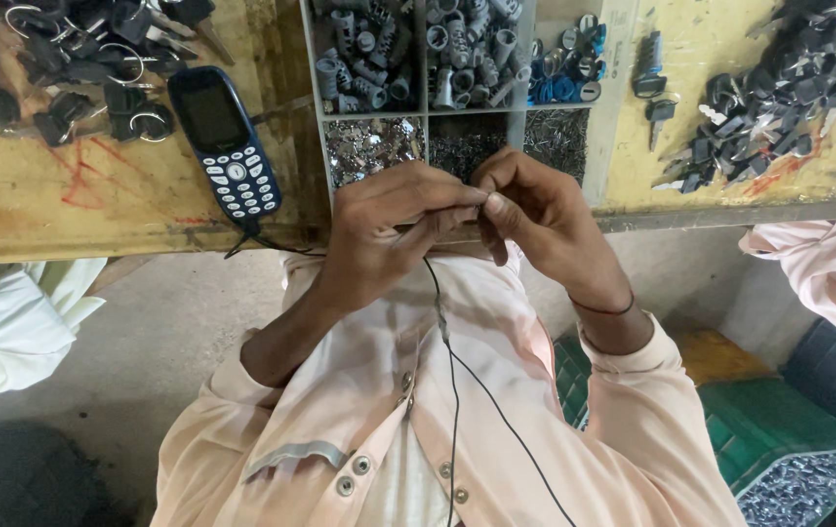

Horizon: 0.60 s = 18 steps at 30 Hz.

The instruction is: The person sits at a workbench and assembles keychains by hand, threading split rings through plastic key heads and pressing parts together. They place finished pieces aside and pick new components from a compartment tray, occasionally sorting small metal parts into the tray's sections.

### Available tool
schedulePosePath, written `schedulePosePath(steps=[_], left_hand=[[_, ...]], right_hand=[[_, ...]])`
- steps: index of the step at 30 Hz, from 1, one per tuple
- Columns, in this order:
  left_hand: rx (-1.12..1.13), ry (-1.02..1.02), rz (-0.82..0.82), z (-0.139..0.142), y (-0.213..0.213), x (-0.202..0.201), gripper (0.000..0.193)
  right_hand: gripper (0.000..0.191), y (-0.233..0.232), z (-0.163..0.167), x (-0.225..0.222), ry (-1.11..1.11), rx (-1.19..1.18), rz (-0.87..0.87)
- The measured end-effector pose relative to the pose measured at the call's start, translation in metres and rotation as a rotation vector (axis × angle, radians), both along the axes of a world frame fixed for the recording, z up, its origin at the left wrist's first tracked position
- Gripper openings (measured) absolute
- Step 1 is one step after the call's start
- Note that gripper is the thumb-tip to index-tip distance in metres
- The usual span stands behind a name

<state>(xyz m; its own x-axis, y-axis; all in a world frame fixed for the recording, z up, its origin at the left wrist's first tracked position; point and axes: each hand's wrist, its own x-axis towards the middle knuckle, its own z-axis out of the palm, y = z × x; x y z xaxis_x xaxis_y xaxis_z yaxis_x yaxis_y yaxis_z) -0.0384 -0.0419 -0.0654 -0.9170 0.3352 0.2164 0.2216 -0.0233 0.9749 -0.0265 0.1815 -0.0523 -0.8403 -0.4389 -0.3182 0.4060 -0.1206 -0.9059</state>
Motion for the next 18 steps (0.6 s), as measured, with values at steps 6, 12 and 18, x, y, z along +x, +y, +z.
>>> schedulePosePath(steps=[6, 12, 18], left_hand=[[0.002, -0.032, 0.017, -0.001, 0.0, 0.0, 0.019], [-0.023, -0.054, -0.002, -0.002, -0.005, -0.002, 0.017], [-0.029, -0.137, 0.051, -0.001, -0.011, 0.0, 0.015]], right_hand=[[0.014, -0.006, -0.004, 0.005, 0.061, 0.073, -0.08], [0.008, -0.012, -0.007, 0.008, 0.111, 0.133, -0.124], [0.01, -0.015, -0.002, 0.006, 0.304, 0.431, -0.152]])
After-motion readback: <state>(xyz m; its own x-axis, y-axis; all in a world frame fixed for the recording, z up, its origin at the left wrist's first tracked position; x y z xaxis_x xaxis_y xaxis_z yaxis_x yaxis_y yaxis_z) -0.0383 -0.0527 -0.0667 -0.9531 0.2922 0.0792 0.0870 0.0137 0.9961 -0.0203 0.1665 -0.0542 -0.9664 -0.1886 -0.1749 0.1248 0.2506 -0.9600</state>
